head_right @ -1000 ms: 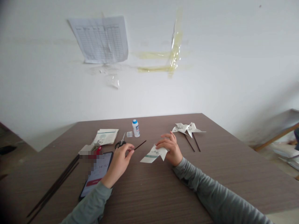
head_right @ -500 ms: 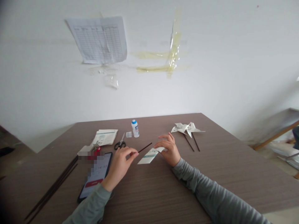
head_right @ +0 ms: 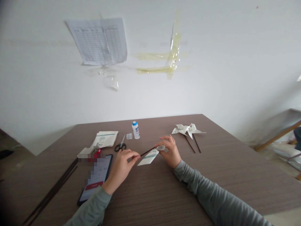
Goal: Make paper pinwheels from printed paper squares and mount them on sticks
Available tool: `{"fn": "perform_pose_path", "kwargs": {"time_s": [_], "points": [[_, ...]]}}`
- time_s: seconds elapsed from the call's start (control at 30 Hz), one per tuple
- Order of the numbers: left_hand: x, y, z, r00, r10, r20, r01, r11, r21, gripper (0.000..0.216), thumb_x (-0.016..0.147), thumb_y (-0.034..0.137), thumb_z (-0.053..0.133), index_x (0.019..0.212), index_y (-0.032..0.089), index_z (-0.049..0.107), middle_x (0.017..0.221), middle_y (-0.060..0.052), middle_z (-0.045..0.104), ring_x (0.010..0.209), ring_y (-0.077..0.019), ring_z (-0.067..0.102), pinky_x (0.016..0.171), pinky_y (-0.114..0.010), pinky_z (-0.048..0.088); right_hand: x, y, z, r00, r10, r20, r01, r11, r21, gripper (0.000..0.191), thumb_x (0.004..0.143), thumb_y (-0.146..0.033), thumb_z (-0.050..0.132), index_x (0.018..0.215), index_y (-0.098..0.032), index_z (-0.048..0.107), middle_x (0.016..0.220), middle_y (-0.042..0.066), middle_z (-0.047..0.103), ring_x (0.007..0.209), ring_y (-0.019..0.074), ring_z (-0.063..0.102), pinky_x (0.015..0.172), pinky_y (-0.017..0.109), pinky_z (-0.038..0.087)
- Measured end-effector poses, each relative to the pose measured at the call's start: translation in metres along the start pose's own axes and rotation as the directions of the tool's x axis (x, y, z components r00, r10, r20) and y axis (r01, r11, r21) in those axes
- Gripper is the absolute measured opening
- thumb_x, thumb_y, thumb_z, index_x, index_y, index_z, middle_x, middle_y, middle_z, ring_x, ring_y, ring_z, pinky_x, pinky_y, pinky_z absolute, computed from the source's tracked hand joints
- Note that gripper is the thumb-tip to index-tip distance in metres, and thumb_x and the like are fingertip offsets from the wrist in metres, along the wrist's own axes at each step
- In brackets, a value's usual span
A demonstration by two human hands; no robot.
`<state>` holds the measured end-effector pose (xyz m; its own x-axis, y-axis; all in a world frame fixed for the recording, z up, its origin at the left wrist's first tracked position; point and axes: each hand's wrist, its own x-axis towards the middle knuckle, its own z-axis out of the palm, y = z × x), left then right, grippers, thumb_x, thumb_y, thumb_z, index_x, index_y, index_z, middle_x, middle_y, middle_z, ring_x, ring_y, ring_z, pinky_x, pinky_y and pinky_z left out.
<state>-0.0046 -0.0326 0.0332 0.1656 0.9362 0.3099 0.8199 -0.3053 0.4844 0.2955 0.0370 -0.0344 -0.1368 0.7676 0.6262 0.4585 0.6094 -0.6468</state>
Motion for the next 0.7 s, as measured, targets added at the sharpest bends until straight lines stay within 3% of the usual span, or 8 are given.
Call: {"fn": "perform_pose_path", "kwargs": {"time_s": [0.4,0.7], "points": [[-0.0003,-0.0013,-0.0006,1.0,0.005,0.001,-0.005,1.0,-0.009,0.025,0.115,0.017,0.086,0.107,0.034,0.103,0.108,-0.005,0.097,0.118,-0.0337,0.09,0.135,-0.061,0.057,0.0016,0.0022,0.0027,1.0,-0.02,-0.008,0.02,0.998,0.058,0.017,0.109,-0.054,0.098,0.112,-0.038,0.104,0.112,0.012,0.1,0.139,0.0456,0.084,0.13,0.072,0.065],[0.0002,-0.0063,0.0019,1.0,0.013,-0.004,-0.013,1.0,0.016,0.029,0.115,0.013,0.085,0.113,0.034,0.104,0.11,-0.006,0.097,0.12,-0.0338,0.09,0.14,-0.066,0.053,0.0013,0.0038,0.0024,1.0,-0.016,0.021,0.014,0.997,0.072,0.02,0.11,-0.054,0.099,0.114,-0.035,0.105,0.113,0.013,0.1,0.141,0.0463,0.083,0.131,0.072,0.065]]}}
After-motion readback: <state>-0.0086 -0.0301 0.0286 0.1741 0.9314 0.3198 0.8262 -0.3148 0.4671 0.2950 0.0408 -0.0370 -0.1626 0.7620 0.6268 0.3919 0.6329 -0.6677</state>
